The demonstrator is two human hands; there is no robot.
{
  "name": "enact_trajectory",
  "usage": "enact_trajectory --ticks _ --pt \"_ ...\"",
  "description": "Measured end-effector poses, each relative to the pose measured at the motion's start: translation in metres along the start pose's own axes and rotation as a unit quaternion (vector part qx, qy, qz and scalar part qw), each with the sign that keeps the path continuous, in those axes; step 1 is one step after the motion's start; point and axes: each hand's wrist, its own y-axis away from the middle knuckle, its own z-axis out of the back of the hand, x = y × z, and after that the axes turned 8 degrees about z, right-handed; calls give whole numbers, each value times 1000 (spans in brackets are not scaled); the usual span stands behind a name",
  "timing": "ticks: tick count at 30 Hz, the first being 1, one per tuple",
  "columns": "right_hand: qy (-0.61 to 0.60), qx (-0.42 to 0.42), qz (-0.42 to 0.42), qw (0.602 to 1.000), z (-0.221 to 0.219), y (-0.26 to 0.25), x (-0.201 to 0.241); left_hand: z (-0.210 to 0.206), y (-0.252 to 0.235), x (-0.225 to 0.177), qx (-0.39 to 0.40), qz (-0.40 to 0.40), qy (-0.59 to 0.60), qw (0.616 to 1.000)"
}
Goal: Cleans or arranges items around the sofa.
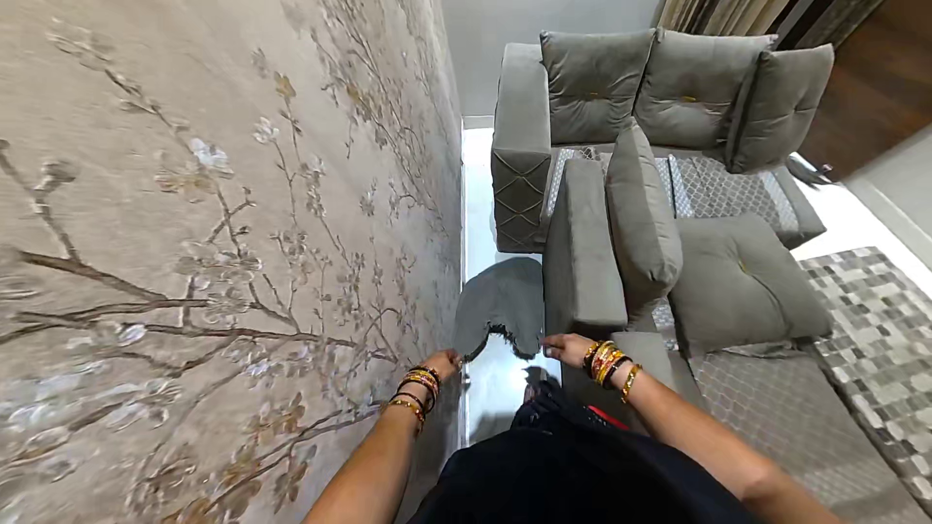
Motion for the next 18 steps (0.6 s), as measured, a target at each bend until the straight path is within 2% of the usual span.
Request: enact_trajectory --ticks 3,7,10,13,18 --pt "-19 -95 22 995 11 9 -27 0 7 -6 12 -9 11 1000" --pt "-27 -247 41 968 39 23 -53 19 10 -21 -16 -12 37 999" --pt "-35 -318 38 947 57 28 -60 30 7 -33 -45 -17 60 997" --pt "-45 -330 26 943 63 28 -67 34 3 -47 -52 -20 62 997" --pt "-57 -263 -32 962 59 28 -72 45 -10 -63 -12 -34 24 999"
